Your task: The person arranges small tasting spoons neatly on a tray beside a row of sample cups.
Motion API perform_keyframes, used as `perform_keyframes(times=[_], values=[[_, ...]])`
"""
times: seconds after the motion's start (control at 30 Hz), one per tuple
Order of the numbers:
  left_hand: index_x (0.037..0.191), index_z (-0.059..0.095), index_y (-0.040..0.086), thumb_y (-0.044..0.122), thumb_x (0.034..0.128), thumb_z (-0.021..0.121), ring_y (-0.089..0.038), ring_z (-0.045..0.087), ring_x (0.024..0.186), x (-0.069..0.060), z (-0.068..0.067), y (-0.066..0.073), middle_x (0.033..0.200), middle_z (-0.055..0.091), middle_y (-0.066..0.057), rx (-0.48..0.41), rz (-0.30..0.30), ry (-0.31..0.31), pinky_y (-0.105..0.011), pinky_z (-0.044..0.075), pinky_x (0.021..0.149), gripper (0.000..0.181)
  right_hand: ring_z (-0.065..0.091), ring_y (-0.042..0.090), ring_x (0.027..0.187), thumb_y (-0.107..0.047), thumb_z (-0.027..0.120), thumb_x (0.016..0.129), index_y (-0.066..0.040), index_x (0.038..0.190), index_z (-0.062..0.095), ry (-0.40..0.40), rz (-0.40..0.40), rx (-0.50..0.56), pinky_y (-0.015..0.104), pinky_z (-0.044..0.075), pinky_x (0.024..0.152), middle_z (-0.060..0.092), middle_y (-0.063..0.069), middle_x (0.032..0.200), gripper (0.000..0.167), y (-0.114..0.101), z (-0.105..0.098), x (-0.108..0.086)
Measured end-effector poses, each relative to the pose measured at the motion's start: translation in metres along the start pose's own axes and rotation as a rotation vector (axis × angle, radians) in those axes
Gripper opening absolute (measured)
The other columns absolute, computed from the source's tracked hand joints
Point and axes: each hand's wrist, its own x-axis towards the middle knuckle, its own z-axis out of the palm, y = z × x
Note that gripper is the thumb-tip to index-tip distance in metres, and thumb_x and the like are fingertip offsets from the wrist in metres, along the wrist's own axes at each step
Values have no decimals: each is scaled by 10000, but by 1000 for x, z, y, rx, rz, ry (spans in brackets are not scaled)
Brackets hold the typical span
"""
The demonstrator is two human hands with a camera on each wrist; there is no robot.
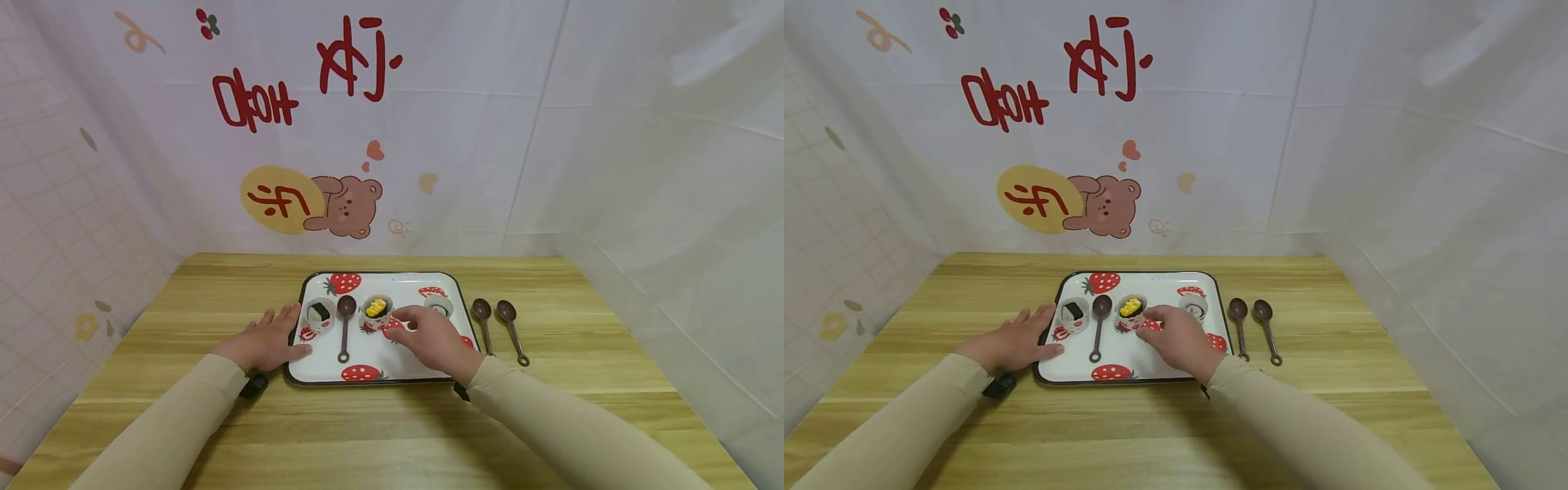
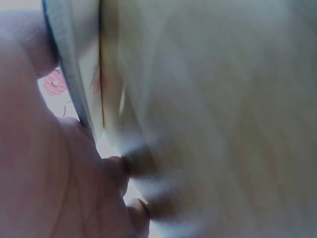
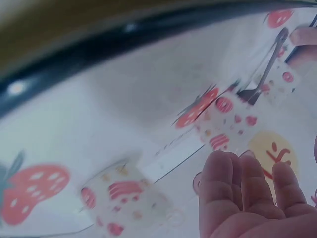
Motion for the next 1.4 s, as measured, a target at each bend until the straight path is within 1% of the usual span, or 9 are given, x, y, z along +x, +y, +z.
perform_keyframes(times=[0.1,0.37,0.6,0.67,0.8,0.93,1.17,1.27,1.4], values=[[1680,97,-8,620,1003,599,-630,61,1556,0,1,-1,1727,124,-316,-1,-2,0,-807,122,1197,1052,698,288,1203,-321,767,970,-118,1336,731,14,-5,-26,445,592,937,737,67,1345,421,6,-6,0],[1682,91,-2,635,1001,591,-627,62,1558,0,1,-1,1729,123,-311,0,-4,-4,-802,126,1201,1058,703,294,1220,-391,756,968,-178,1355,719,78,4,-102,465,583,965,672,54,1452,443,23,-21,0],[1682,92,-3,631,1002,593,-627,63,1558,0,0,-1,1729,124,-311,0,-3,-3,-804,122,1200,1056,696,275,1113,-389,728,992,-151,1382,696,114,-28,-116,477,570,951,703,86,1401,458,43,-33,-1],[1682,94,-3,628,1002,594,-627,65,1558,0,1,-1,1729,125,-311,2,-2,-1,-805,123,1199,1054,690,302,1160,-380,729,995,-136,1384,694,124,-47,-111,495,564,979,695,95,1411,460,48,-35,-2],[1681,103,-6,619,1003,596,-627,72,1558,0,0,0,1727,128,-314,3,2,4,-806,127,1197,1046,601,404,1361,-343,736,995,-85,1392,683,145,-100,-157,564,489,1122,629,183,1485,476,57,-40,-3],[1681,104,-6,620,1001,595,-622,72,1561,0,0,1,1729,126,-312,3,0,4,-803,127,1200,1047,417,470,1509,-384,721,997,-72,1462,626,140,-94,-260,642,380,1199,484,232,1609,568,67,-46,-4],[1684,101,5,634,996,592,-629,71,1557,-1,1,0,1729,129,-308,-2,3,9,-807,122,1198,1054,295,518,1554,-512,662,1000,-89,1532,555,135,-86,-404,694,285,1229,375,241,1675,688,83,-53,-4],[1683,101,3,628,998,593,-631,69,1556,-1,1,0,1728,130,-311,-4,4,9,-807,120,1198,1050,256,568,1552,-547,662,991,-66,1547,529,129,-93,-433,701,218,1248,356,273,1673,747,86,-56,-5],[1683,103,0,624,998,596,-629,68,1557,-1,0,0,1728,131,-312,-7,5,9,-807,120,1199,1049,230,590,1550,-578,666,978,-63,1566,500,123,-101,-465,721,195,1239,327,285,1681,799,92,-57,-5]])
